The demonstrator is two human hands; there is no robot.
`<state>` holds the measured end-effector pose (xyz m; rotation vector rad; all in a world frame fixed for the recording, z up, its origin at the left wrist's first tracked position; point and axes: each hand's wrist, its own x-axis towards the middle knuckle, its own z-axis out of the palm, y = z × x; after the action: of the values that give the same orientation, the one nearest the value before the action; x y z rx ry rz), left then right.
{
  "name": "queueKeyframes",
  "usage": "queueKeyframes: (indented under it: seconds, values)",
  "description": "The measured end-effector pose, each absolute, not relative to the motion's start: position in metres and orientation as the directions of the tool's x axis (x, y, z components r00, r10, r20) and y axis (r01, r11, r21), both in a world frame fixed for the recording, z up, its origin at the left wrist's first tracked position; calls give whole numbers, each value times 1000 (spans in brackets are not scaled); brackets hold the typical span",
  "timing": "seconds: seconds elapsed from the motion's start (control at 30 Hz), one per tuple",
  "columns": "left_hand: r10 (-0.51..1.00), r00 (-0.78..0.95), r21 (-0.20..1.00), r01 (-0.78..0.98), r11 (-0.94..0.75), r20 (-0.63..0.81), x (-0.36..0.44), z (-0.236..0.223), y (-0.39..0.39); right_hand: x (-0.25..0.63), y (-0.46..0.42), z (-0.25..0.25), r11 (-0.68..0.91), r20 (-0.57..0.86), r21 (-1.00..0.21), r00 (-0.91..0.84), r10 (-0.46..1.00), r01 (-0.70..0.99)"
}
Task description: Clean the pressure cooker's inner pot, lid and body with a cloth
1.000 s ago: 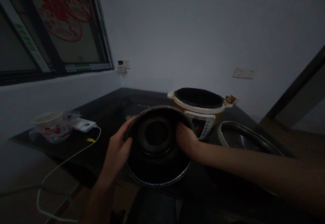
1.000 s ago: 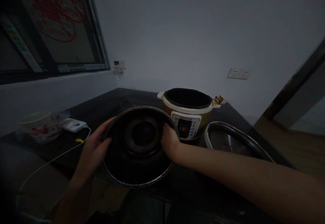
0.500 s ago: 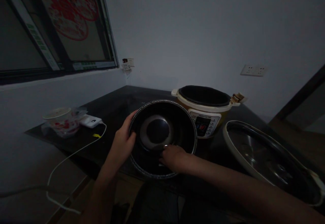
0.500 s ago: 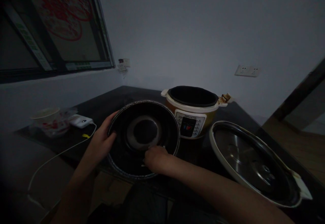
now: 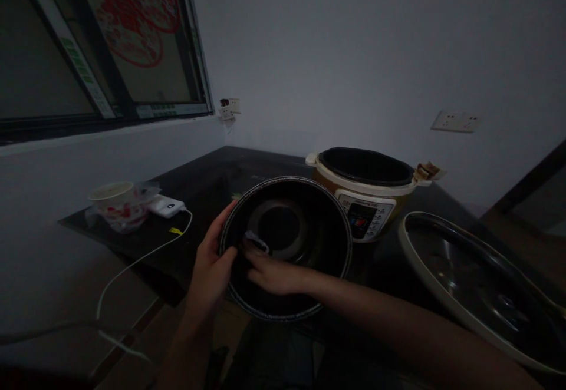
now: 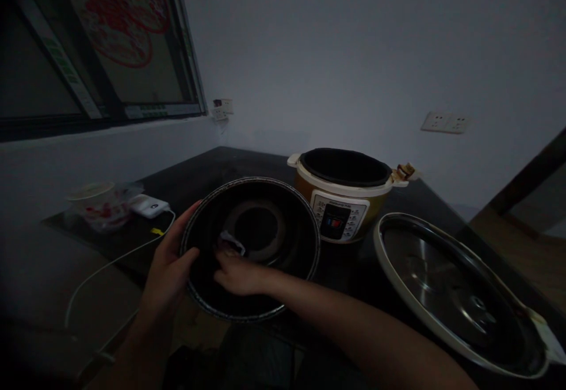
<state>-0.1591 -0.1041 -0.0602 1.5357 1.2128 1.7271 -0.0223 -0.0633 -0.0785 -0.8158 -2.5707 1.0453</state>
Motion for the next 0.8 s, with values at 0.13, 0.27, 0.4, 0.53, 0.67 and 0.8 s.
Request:
queueKeyframes:
  seconds: [0.13,0.27,0.4,0.53,0.67,0.8]
  values:
    - [852,-214,876,187,-445,478,-160,-63,-106,-40,-52,-73,651,118,-574,-737,666,496]
    - [856,-226,885,146,-443,465,-160,-68,-107,-42,-37,-68,631,181,-404,-619,765,662]
    - [865,-267,904,73,-421,424,-158,-69,-110,-20,-24,-58,537,174,-138,-514,840,832]
    - [855,-314,906,44,-421,413,-155,-68,-113,11,-25,-53,425,130,-17,-419,899,905]
    - [850,-343,910,37,-413,400,-152,-66,-116,30,-41,-62,322,85,67,-327,941,944]
    - [837,-358,907,79,-414,413,-146,-64,-119,37,-60,-78,315,-10,56,-315,949,948]
